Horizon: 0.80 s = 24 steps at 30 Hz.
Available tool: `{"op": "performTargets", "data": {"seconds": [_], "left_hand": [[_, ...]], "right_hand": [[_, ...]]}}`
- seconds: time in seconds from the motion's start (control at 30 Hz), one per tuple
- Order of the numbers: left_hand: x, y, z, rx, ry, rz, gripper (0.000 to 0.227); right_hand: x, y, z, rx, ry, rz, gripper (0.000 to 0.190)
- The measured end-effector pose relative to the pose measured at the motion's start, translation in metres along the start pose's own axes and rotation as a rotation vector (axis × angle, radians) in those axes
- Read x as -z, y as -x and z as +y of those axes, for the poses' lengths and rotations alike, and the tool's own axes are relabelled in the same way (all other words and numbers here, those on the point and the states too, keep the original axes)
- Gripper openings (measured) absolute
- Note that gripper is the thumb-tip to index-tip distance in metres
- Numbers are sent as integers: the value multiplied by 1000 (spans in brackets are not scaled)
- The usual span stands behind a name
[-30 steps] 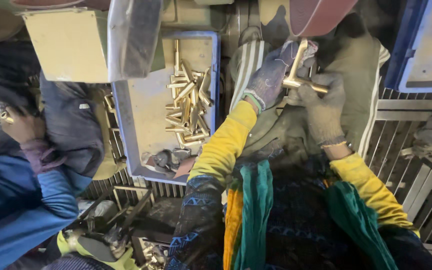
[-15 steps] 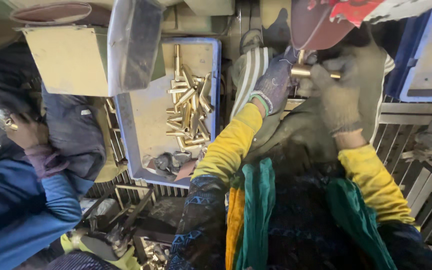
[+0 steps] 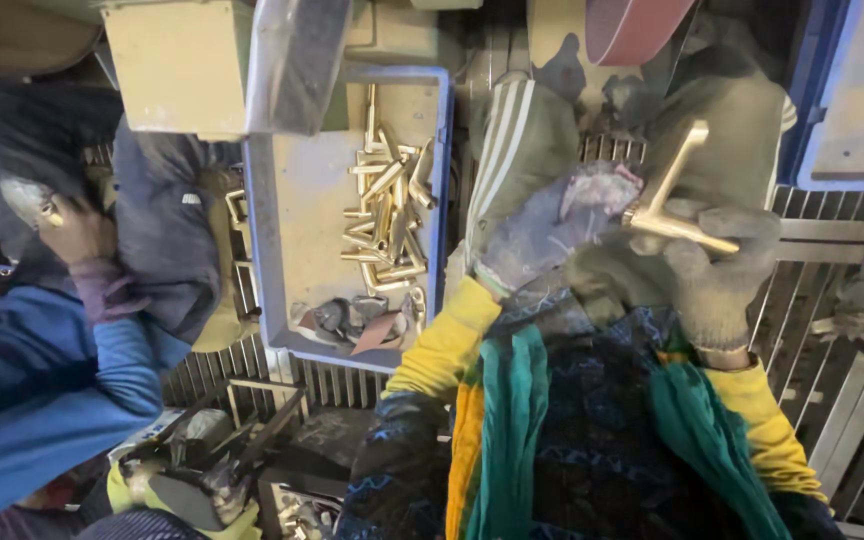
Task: The person repeatedly picks up small brass-colored metal parts from a blue bin and presses them against a rotating grinding wheel to smooth the edges. The person handles the parts one at a time, rotating them to grind different sides before placing them back into the bin.
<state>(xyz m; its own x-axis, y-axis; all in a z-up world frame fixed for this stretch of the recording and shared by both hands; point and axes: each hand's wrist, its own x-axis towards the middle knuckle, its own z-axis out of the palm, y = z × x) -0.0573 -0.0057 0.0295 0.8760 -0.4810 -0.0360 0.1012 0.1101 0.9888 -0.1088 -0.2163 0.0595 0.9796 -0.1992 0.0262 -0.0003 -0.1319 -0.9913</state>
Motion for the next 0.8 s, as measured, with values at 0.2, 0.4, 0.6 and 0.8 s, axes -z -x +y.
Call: {"op": "performTargets", "data": {"seconds": [0.2,0.4,0.6,0.8], "left_hand": [[-19,11,54,277,98,31,61],[-24,13,40,224,221,40,58],[-7,-14,-21,-126,-647,25,48],[12,0,-43,-244,-1042,77,46]], "right_hand": [[2,20,4,-17,-272,-35,36],[-2,24,6,149,-253,-59,39],[7,15,-8,35,-33,-159,18],[16,-19,10,-241,-166,-415,39]]}}
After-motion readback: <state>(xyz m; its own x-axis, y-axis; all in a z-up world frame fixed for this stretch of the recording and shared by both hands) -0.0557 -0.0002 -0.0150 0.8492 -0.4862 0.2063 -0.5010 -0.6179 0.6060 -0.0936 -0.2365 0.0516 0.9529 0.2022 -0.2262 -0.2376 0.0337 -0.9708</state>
